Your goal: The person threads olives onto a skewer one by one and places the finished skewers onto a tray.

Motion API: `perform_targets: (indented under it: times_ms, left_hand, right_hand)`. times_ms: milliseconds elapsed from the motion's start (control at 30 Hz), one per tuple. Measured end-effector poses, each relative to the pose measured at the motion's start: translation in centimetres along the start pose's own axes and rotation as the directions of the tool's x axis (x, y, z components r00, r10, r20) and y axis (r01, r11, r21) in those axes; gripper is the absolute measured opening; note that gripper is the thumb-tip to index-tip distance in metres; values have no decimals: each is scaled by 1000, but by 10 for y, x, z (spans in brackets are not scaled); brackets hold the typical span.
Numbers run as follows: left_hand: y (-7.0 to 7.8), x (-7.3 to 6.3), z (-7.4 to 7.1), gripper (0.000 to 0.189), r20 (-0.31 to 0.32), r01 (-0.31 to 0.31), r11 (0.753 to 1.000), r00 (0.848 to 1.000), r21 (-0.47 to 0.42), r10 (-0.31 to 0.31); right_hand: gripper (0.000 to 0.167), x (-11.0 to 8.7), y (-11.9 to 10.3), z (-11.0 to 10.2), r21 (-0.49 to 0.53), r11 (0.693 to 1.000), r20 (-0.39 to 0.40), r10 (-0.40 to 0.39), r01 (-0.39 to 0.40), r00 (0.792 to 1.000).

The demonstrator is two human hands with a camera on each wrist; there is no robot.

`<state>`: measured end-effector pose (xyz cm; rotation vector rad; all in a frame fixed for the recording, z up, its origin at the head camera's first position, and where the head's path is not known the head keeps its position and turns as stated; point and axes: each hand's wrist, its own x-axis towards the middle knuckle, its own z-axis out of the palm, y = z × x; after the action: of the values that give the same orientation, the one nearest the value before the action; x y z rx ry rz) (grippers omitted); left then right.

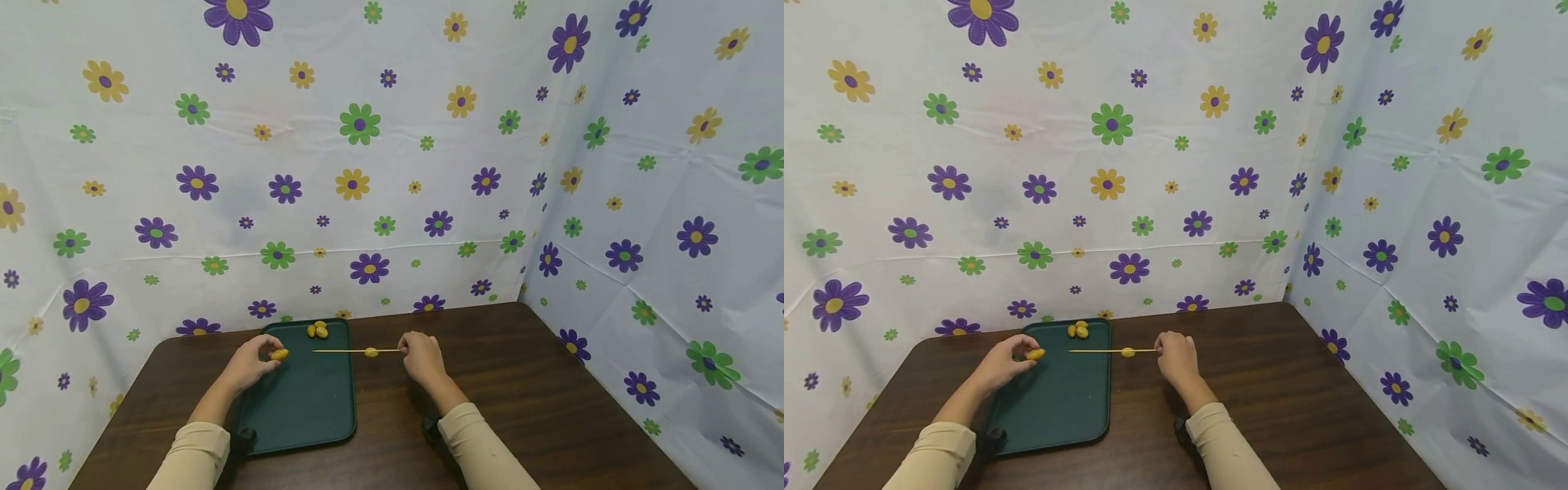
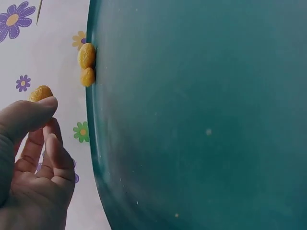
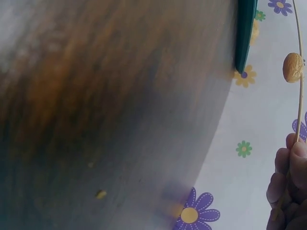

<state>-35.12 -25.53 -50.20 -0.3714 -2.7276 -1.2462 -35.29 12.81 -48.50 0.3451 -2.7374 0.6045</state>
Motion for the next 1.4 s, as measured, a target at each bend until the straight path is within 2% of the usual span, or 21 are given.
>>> perform_targets:
  times_ms: [133, 267, 500, 633, 867, 1133, 1400]
  left_hand:
    - [1, 0, 2, 25, 1, -28, 999, 1000, 16, 28]
    - [2, 0, 2, 24, 4, -29, 999, 1000, 17, 29]
    - [7, 0, 2, 23, 39, 19, 996, 999, -92, -15]
    - [7, 0, 1, 23, 56, 52, 991, 997, -126, -45]
    - [7, -2, -1, 20, 3, 15, 999, 1000, -33, -15]
    - [5, -4, 0, 21, -16, -2, 1000, 1000, -17, 2]
    - [8, -7, 2, 20, -7, 14, 1000, 1000, -18, -14]
  right_hand:
    - [16, 0, -1, 0, 8, 1000, -1, -2, 2, 1000]
    - [17, 0, 0, 0, 8, 1000, -2, -2, 2, 1000]
    - [14, 0, 0, -2, -9, 1000, 3, 0, 0, 1000]
    - [13, 1, -1, -3, -2, 1000, 5, -1, 1, 1000]
    - [11, 1, -1, -3, 3, 1000, 21, 9, -9, 1000]
    - [13, 0, -2, -2, 10, 1000, 15, 5, -5, 1000]
    - [16, -2, -2, -1, -2, 1000, 19, 17, -17, 1000]
